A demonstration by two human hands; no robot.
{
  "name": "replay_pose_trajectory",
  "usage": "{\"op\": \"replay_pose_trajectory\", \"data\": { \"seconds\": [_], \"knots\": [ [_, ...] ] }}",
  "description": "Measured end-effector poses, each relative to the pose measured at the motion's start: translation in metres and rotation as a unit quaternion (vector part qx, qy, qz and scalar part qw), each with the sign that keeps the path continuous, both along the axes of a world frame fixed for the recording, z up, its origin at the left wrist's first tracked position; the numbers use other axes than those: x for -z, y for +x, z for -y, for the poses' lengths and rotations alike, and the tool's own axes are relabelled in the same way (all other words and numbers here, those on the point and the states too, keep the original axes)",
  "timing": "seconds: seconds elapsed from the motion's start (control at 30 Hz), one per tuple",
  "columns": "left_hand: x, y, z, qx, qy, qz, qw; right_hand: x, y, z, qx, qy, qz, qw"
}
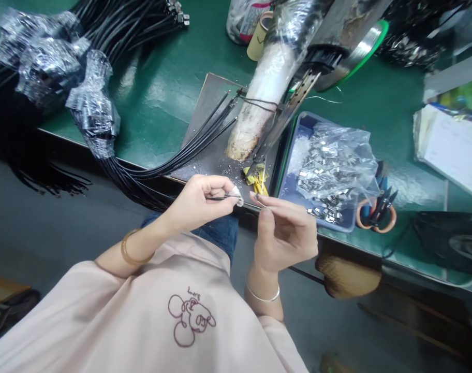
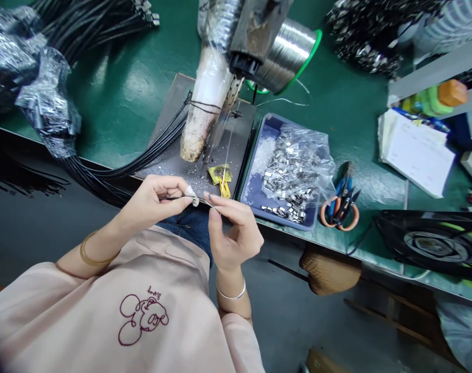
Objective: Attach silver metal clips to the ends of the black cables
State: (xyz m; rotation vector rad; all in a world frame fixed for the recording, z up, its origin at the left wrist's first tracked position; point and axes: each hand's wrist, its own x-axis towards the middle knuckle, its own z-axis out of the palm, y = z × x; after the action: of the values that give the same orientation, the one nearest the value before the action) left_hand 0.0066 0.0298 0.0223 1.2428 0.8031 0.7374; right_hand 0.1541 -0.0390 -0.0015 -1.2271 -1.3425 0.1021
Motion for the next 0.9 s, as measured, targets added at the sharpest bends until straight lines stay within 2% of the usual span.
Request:
{"op": "replay_pose_trajectory", "data": {
  "seconds": [0.1,0.17,0.57,0.9],
  "knots": [
    [0.001,0.000,-0.001,-0.008,0.003,0.001,1.000,0.004,-0.001,-0.002,-0.003,-0.022,-0.043,0.999],
    [0.002,0.001,-0.001,-0.011,0.001,0.006,1.000,0.006,-0.001,-0.002,-0.011,-0.040,-0.037,0.998],
    [0.003,0.004,-0.005,-0.021,-0.020,0.006,1.000,0.017,0.009,-0.004,-0.034,0.028,0.137,0.990],
    [0.000,0.003,-0.008,0.002,-0.018,0.007,1.000,0.021,0.012,-0.007,-0.071,0.040,0.089,0.993]
  ]
}}
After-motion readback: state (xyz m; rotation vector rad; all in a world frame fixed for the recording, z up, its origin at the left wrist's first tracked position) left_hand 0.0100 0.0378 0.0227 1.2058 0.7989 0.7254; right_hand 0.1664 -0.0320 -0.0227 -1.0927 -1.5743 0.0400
